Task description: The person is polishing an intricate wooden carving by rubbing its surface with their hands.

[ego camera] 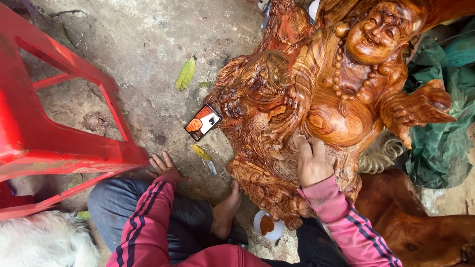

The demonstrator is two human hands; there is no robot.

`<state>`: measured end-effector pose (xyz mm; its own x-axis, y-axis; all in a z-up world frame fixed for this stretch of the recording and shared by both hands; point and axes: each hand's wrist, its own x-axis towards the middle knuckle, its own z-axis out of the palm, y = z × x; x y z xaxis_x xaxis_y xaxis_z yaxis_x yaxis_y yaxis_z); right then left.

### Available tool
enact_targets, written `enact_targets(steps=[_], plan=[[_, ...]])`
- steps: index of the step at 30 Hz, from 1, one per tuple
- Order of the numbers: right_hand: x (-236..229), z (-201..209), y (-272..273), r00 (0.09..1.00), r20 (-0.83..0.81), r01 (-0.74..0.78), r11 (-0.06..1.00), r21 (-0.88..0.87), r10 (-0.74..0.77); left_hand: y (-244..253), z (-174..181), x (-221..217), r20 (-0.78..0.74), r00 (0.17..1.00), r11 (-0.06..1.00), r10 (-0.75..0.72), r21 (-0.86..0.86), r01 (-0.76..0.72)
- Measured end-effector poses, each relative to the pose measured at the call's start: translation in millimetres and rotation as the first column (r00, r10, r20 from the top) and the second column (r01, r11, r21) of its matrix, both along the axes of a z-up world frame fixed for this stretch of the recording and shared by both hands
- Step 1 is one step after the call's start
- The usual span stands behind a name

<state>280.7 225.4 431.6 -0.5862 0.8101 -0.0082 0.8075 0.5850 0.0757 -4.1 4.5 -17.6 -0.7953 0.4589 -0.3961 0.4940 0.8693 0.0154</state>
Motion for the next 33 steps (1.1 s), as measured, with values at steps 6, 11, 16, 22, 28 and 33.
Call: enact_targets(steps=[6,11,16,22,28,33], plan=[[2.3,-7.5,14.7,0.927,-0.171,-0.227,0.863,0.450,0.333,-1.2,-2.0,2.4,-0.103,0.995,1.000,-0.008,0.007,0.009],[-12.3,6.4,13.3,0.968,-0.087,-0.198,0.926,0.322,0.237,0.5,-2.5,6.7,-0.159,0.987,1.000,-0.003,0.009,0.005],[-0.9,22.3,0.9,0.961,0.092,-0.276,0.926,0.259,0.261,-4.2,-0.1,7.4,-0.168,0.986,0.995,0.009,0.104,0.009],[-11.8,6.9,13.4,0.929,0.158,-0.370,0.870,0.326,0.336,0.9,35.3,19.1,-0.131,0.984,0.952,0.118,0.298,-0.074],[5.0,10.8,10.3,0.945,0.138,-0.321,0.925,0.204,0.297,2.6,40.5,19.9,-0.133,0.985,0.963,0.110,0.258,-0.073],[5.9,-22.9,33.3,0.977,-0.032,-0.204,0.963,0.176,0.213,-2.4,10.1,11.8,-0.113,0.992,0.983,0.053,0.182,-0.032]])
